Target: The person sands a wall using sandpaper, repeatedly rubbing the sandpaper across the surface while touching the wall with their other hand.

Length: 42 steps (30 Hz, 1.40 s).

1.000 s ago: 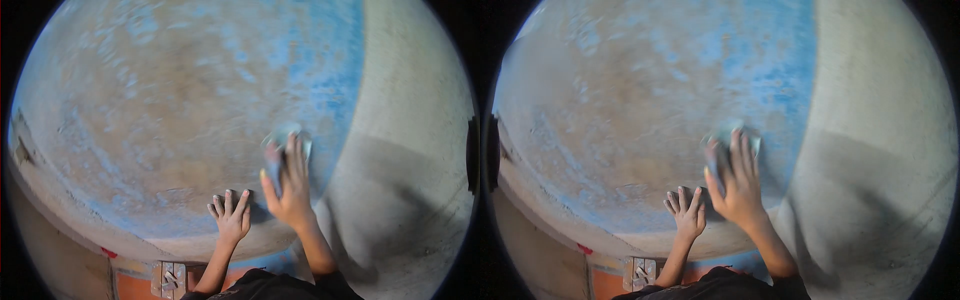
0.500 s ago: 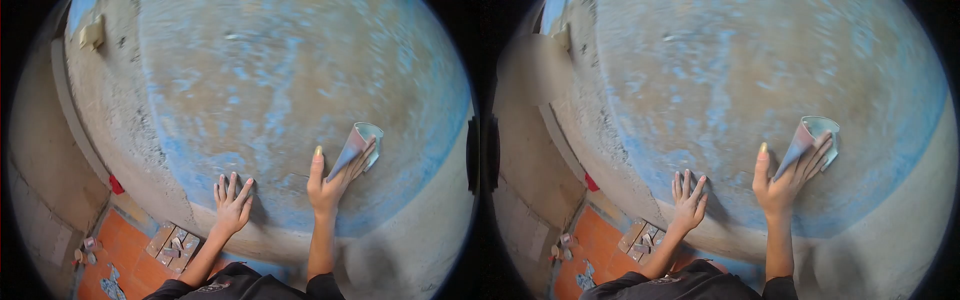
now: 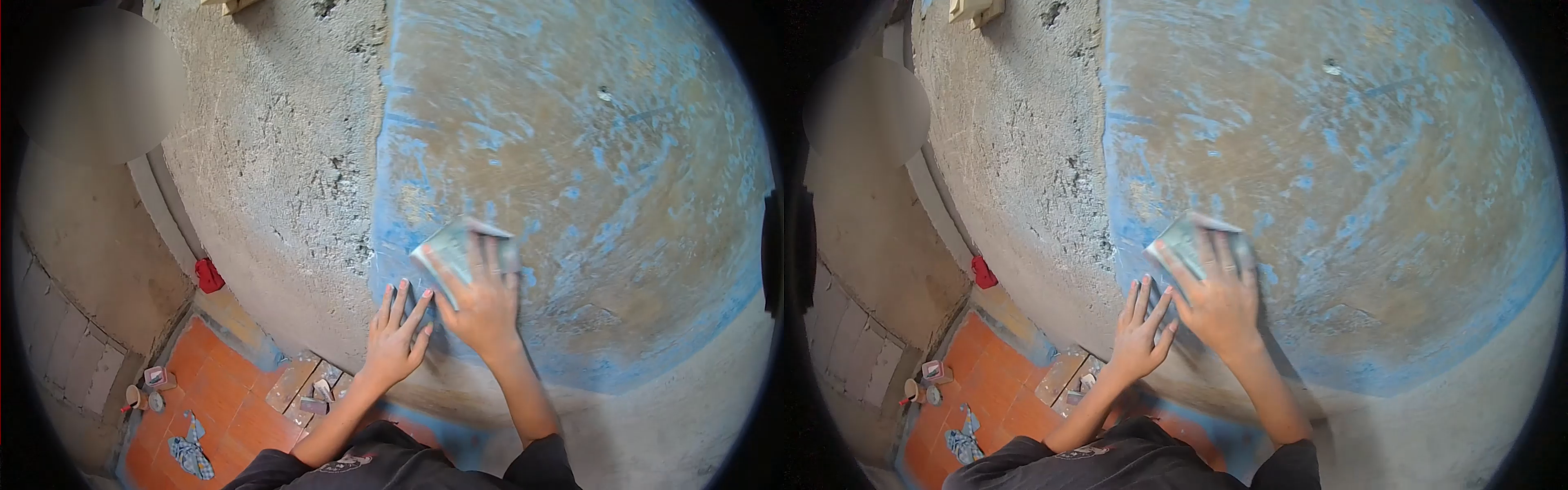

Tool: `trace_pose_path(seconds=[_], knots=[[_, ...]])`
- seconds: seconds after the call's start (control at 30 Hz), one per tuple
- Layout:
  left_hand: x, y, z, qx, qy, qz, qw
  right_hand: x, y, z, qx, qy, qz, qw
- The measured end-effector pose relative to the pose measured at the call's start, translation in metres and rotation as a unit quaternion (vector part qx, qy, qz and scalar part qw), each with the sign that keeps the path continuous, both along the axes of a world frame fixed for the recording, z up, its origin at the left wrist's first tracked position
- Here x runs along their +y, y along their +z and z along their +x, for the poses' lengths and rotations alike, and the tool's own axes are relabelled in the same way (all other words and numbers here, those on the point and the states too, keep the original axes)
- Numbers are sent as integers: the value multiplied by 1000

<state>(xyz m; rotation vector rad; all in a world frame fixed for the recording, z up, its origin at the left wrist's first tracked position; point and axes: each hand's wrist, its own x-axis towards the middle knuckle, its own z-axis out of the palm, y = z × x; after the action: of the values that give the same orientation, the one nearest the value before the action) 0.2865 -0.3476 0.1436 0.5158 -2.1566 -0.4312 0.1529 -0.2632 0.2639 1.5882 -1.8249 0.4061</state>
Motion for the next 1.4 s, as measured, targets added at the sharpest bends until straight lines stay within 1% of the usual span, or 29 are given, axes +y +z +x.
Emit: trace_pose_path(seconds=[0.03,0.13,0.17,0.27,0.3,0.4,0.43,0.53,0.57,0.63,0.67,0.7,0.73,0.77,0.8,0.87,0.93,0.97,1.0,1.03,1.07,1.1,1.17,1.2,1.23,1.27,1.33,1.37,1.4], knots=[[-2,-3,2,-9,-7,5,1000,3,3,1,20,-29,-61,998],[0,-8,8,-36,-40,60,997,16,9,4,-9,-170,-186,968],[0,-12,8,-34,-42,65,996,19,-4,8,-22,-181,-192,964],[0,-25,9,-37,-58,74,995,34,-76,23,-114,-127,-1,985],[0,-30,10,-40,-69,74,994,41,-87,18,-118,-159,24,980],[9,-36,7,-66,-97,80,990,63,-82,-5,-106,-260,-199,939],[9,-37,7,-80,-107,73,988,71,-81,-10,-174,-269,-256,912],[22,-43,-6,-59,-111,92,988,56,-116,-5,-223,-211,-310,900],[28,-44,-11,-31,-135,122,983,51,-131,9,-177,-188,-235,937],[32,-45,-13,14,-167,181,969,63,-158,9,-172,-226,-131,950],[31,-45,-13,14,-170,173,970,68,-171,6,-170,-240,-81,952],[30,-43,-13,16,-174,165,971,75,-180,-7,-205,-248,-193,927],[31,-42,-14,20,-177,159,971,74,-189,-15,-291,-229,-320,872],[32,-40,-16,9,-172,154,973,71,-195,-22,-366,-203,-439,795],[35,-38,-16,-3,-168,149,975,67,-205,-24,-429,-173,-548,696],[39,-37,-19,-17,-165,142,976,66,-233,-5,-323,-221,-315,865],[44,-36,-22,-21,-167,140,976,77,-233,15,-286,-208,-100,930],[45,-36,-24,-20,-171,133,976,80,-245,4,-296,-244,-147,912],[45,-37,-25,-18,-177,126,976,79,-242,-5,-366,-240,-288,852],[46,-38,-27,-15,-182,119,976,75,-237,-17,-422,-229,-422,769],[49,-38,-28,-26,-183,111,977,70,-232,-22,-462,-210,-546,667],[51,-37,-28,-37,-183,101,977,66,-221,-17,-436,-217,-512,707],[55,-36,-31,-49,-187,75,978,85,-222,-10,-321,-239,-297,867],[57,-36,-34,-50,-190,59,979,95,-224,-10,-255,-243,-174,919],[59,-35,-36,-51,-192,43,979,102,-233,-25,-233,-267,-204,913],[61,-33,-39,-51,-195,36,979,100,-241,-33,-305,-260,-327,856],[68,-27,-44,-48,-199,22,979,93,-222,-40,-421,-220,-549,688],[70,-28,-48,-46,-197,8,979,92,-219,-32,-331,-198,-515,765],[72,-29,-53,-42,-197,-6,980,101,-219,-26,-325,-187,-413,830]])
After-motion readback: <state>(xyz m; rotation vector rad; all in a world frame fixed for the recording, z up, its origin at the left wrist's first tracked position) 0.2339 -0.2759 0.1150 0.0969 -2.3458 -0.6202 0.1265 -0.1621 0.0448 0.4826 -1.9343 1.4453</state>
